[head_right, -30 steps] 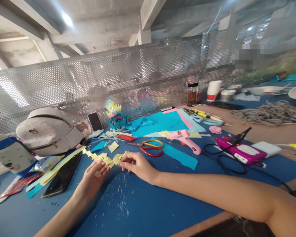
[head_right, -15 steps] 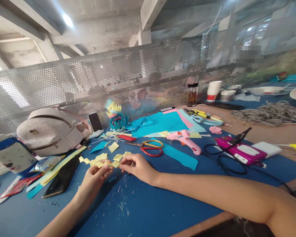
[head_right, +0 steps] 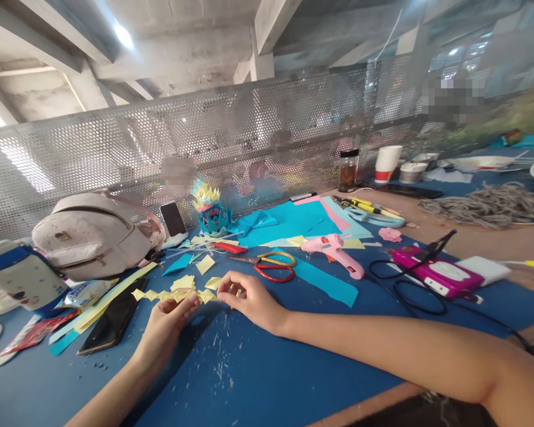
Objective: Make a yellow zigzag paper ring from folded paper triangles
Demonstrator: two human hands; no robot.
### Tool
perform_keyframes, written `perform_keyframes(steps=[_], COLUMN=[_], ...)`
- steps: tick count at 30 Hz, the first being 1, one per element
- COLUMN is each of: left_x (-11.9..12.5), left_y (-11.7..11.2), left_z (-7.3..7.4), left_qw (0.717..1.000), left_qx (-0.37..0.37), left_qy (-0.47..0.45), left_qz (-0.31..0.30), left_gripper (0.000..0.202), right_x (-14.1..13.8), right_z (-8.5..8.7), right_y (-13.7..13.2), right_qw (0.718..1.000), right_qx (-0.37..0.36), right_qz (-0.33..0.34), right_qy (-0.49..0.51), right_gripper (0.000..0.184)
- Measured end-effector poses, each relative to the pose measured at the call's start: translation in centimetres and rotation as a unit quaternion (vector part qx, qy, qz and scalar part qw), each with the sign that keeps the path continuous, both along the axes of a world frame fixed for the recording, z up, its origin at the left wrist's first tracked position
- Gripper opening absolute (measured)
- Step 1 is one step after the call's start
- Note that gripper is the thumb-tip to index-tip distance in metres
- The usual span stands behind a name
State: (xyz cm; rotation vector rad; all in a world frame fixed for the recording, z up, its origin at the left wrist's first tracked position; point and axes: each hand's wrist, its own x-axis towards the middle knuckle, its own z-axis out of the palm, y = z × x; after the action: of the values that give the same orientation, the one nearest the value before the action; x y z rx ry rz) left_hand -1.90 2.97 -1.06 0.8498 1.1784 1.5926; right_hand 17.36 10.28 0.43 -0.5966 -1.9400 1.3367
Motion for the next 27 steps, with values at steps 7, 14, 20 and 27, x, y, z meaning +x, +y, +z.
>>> perform_keyframes(steps=[7, 14, 20, 27], left_x=[0.4, 0.5, 0.5, 0.9], left_y=[-0.2, 0.1, 0.0, -0.3], left_z=[1.0, 1.2, 0.7, 0.4], left_qw=[0.997, 0.991, 0.998, 0.999], left_qx=[-0.008, -0.011, -0.007, 0.005], left_qy=[-0.040, -0.109, -0.052, -0.015], left_qz=[0.067, 0.072, 0.042, 0.041], left_gripper=[0.033, 0.034, 0.033, 0.033], right_x=[0.1, 0.4, 0.3, 0.3], right_z=[-0.2, 0.2, 0.0, 0.2], right_y=[0.2, 0.2, 0.3, 0.2], right_qw=[0.999, 0.996, 0.995, 0.996], right_qx=[0.031, 0.064, 0.092, 0.088], right_qz=[-0.028, -0.056, -0.033, -0.010], right_qy=[0.019, 0.005, 0.016, 0.021], right_gripper=[0.017, 0.017, 0.017, 0.016])
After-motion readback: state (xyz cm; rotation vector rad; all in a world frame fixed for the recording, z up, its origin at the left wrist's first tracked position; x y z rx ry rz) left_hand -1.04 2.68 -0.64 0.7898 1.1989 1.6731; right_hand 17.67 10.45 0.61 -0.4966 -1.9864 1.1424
